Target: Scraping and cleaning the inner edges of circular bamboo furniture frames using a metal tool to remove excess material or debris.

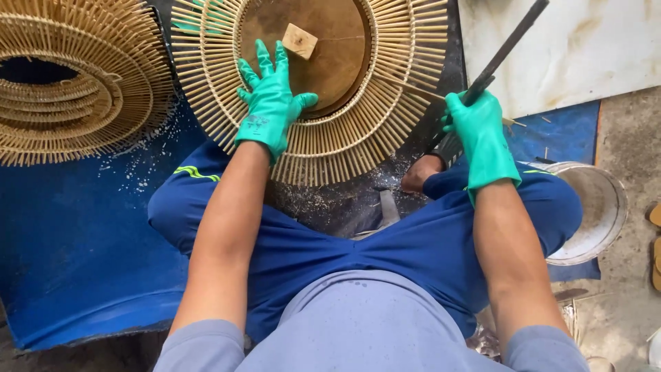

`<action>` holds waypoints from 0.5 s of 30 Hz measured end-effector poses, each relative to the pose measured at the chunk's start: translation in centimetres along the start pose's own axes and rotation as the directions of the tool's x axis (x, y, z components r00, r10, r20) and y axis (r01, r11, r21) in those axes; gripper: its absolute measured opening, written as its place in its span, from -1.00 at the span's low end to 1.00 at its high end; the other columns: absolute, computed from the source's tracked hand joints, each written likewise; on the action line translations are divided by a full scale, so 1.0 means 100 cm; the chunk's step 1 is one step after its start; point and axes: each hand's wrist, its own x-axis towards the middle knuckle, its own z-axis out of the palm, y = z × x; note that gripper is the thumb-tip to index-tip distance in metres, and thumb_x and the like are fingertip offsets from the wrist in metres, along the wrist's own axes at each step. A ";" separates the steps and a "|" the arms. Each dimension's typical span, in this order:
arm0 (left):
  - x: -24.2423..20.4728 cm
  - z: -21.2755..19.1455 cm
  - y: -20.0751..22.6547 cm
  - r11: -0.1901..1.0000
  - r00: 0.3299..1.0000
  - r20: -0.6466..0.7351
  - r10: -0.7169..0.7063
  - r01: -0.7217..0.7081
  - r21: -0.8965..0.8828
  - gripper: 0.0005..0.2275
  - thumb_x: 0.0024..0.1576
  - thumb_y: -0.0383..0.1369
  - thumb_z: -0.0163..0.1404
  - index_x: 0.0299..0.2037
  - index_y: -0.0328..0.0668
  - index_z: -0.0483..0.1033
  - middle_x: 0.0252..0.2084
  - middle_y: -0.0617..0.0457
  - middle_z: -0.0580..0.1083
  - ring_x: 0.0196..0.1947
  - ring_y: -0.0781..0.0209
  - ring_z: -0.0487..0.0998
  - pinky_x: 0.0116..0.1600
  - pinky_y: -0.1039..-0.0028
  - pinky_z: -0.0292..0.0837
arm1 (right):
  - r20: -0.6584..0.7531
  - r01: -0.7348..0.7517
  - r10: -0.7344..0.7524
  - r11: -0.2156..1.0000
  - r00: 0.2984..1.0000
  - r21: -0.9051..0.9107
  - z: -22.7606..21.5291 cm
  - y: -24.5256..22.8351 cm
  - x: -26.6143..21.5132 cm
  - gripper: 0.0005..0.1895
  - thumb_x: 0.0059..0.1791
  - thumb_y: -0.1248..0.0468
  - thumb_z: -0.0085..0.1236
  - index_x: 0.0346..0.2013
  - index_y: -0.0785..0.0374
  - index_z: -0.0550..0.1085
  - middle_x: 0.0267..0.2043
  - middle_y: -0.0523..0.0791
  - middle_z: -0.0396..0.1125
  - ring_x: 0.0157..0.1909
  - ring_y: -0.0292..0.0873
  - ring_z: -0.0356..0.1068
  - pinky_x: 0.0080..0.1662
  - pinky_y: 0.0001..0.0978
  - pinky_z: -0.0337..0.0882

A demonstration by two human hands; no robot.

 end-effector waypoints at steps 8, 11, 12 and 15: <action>-0.005 -0.011 0.002 0.999 0.999 0.026 0.031 -0.030 -0.029 0.03 -0.04 -0.15 0.34 0.61 0.28 -0.16 0.64 0.03 -0.36 0.58 -0.42 -0.44 0.37 -0.57 -0.22 | -0.098 0.059 -0.054 0.997 0.994 0.040 -0.012 -0.006 0.000 -0.71 0.02 0.25 0.28 -0.16 0.46 0.48 -0.36 -0.05 0.46 -0.40 -0.22 0.52 -0.41 -0.42 0.54; -0.009 -0.017 0.017 0.994 0.997 0.059 -0.057 0.062 -0.088 0.00 0.01 -0.01 0.29 0.58 0.21 -0.19 0.63 -0.03 -0.37 0.55 -0.52 -0.41 0.33 -0.54 -0.03 | -0.151 0.066 -0.054 0.995 0.987 0.080 -0.008 -0.010 0.004 -0.71 0.01 0.26 0.28 -0.17 0.45 0.46 -0.36 -0.05 0.45 -0.42 -0.23 0.51 -0.42 -0.42 0.52; -0.007 -0.013 0.015 0.997 0.999 0.034 -0.041 0.043 -0.068 0.03 -0.02 -0.02 0.33 0.57 0.21 -0.20 0.61 -0.03 -0.39 0.54 -0.51 -0.42 0.33 -0.55 -0.11 | -0.141 0.053 -0.043 0.996 0.989 0.066 -0.005 -0.012 0.003 -0.72 0.01 0.25 0.26 -0.17 0.44 0.46 -0.37 -0.05 0.45 -0.43 -0.23 0.51 -0.43 -0.42 0.52; 0.000 -0.007 0.008 0.999 1.000 -0.004 0.000 0.000 -0.038 0.08 -0.07 -0.01 0.37 0.56 0.20 -0.21 0.60 -0.03 -0.41 0.53 -0.50 -0.43 0.35 -0.56 -0.20 | -0.115 0.032 -0.030 0.999 0.993 0.020 -0.002 -0.014 0.002 -0.74 0.01 0.25 0.24 -0.18 0.43 0.46 -0.38 -0.05 0.45 -0.44 -0.24 0.50 -0.43 -0.42 0.53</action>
